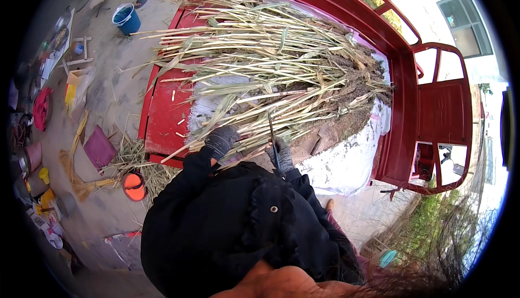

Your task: The person uses a pair of scissors to cut the stalks of harvested grain bundles on the bed of a red truck. They repeatedly pull the stalks against a wooden board to separate the grain heads from the stems, which fall onto a white sack below. The person then gathers the cut stalks and places them aside.

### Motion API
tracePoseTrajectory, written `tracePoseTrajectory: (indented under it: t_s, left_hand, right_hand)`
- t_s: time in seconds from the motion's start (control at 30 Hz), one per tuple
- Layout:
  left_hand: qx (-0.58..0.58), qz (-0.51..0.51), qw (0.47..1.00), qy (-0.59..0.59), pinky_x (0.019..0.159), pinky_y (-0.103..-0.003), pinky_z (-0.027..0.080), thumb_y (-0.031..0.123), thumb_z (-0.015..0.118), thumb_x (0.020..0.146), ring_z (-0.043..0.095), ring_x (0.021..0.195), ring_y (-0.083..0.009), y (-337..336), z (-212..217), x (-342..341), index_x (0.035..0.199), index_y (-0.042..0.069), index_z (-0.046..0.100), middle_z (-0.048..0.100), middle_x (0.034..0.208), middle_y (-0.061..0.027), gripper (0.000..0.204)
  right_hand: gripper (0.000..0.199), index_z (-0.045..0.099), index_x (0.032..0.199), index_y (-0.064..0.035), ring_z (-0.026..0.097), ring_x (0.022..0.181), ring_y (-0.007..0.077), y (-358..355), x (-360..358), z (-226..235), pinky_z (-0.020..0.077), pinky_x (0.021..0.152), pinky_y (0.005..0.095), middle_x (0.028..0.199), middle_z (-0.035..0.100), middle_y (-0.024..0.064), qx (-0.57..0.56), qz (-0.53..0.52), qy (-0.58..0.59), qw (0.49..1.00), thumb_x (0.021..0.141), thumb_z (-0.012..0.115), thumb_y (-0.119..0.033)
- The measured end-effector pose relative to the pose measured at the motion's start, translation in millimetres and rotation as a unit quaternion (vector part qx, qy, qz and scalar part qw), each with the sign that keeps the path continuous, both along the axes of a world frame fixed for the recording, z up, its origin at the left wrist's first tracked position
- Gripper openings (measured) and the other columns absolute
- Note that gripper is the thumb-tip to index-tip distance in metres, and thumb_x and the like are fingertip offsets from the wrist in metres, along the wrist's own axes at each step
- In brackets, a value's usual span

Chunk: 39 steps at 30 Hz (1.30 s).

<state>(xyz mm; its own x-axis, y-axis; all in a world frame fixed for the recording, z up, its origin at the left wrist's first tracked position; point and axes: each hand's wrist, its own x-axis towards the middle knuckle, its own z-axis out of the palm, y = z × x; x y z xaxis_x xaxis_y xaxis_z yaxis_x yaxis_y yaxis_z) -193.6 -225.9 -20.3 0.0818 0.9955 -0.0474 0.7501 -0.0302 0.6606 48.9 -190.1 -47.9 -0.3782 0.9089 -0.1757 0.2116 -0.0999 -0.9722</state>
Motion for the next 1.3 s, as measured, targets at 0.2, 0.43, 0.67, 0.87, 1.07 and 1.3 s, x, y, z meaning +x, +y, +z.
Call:
tracePoseTrajectory:
  t_s: [0.2, 0.43, 0.67, 0.87, 1.07, 1.3]
  left_hand:
    - [-0.082, -0.094, 0.981, 0.152, 0.073, -0.041, 0.043, 0.021, 0.052, 0.075, 0.053, 0.085, -0.0323, 38.2, -21.0, 32.2, 0.093, 0.004, 0.057, 0.057, 0.09, -0.0144, 0.025]
    - [0.178, 0.251, 0.951, -0.008, 0.07, -0.039, 0.043, 0.018, 0.058, 0.072, 0.054, 0.078, -0.0329, 101.8, -14.7, -38.1, 0.081, 0.003, 0.059, 0.058, 0.08, -0.0155, 0.017]
    - [0.035, 0.129, 0.956, 0.261, 0.082, -0.044, 0.039, 0.031, 0.055, 0.074, 0.053, 0.094, -0.0292, 199.1, -67.0, -94.2, 0.097, 0.009, 0.059, 0.059, 0.096, -0.0123, 0.032]
    - [-0.101, 0.088, 0.956, 0.26, 0.073, -0.043, 0.044, 0.03, 0.054, 0.074, 0.057, 0.086, -0.0286, 202.9, -41.5, -87.3, 0.094, 0.013, 0.059, 0.059, 0.093, -0.0107, 0.026]
    - [-0.067, 0.013, 0.985, 0.156, 0.068, -0.041, 0.045, 0.024, 0.052, 0.074, 0.057, 0.076, -0.0305, 117.9, -22.1, -62.0, 0.089, 0.01, 0.06, 0.059, 0.082, -0.0136, 0.022]
    - [-0.076, 0.042, 0.985, 0.148, 0.061, -0.041, 0.045, 0.025, 0.049, 0.078, 0.058, 0.072, -0.0296, 56.5, 9.8, -23.7, 0.084, 0.009, 0.057, 0.059, 0.076, -0.0127, 0.019]
  right_hand:
    - [0.028, 0.051, 0.096, -0.0026, 0.048, 0.068, 0.0104, -11.8, 19.1, -23.5, 0.042, 0.062, 0.0238, 0.075, 0.052, 0.0029, -0.147, -0.058, -0.054, 0.986, 0.074, 0.065, -0.012]
    - [0.026, 0.051, 0.096, -0.0042, 0.042, 0.057, 0.0065, -15.7, 29.8, -23.3, 0.0371, 0.05, 0.021, 0.066, 0.046, -0.0021, -0.174, -0.106, -0.056, 0.977, 0.075, 0.063, -0.015]
    - [0.023, 0.048, 0.098, -0.007, 0.041, 0.045, 0.0038, -9.0, 28.4, -31.4, 0.0317, 0.039, 0.0178, 0.062, 0.05, -0.0027, -0.079, -0.057, -0.07, 0.993, 0.079, 0.059, -0.015]
    - [0.027, 0.052, 0.097, -0.0035, 0.042, 0.065, 0.0067, 4.3, 15.5, 6.4, 0.0389, 0.058, 0.0204, 0.075, 0.049, 0.0, -0.001, -0.014, -0.087, 0.996, 0.076, 0.063, -0.016]
    - [0.037, 0.049, 0.102, -0.003, 0.043, 0.067, 0.0094, 22.1, -11.8, 21.3, 0.0396, 0.061, 0.0242, 0.078, 0.047, 0.0015, 0.029, 0.079, -0.068, 0.994, 0.075, 0.064, -0.025]
    - [0.034, 0.048, 0.1, -0.0065, 0.043, 0.048, 0.0064, 24.7, -29.5, 13.8, 0.0337, 0.039, 0.0203, 0.062, 0.047, -0.0003, -0.147, 0.165, -0.132, 0.966, 0.079, 0.059, -0.031]
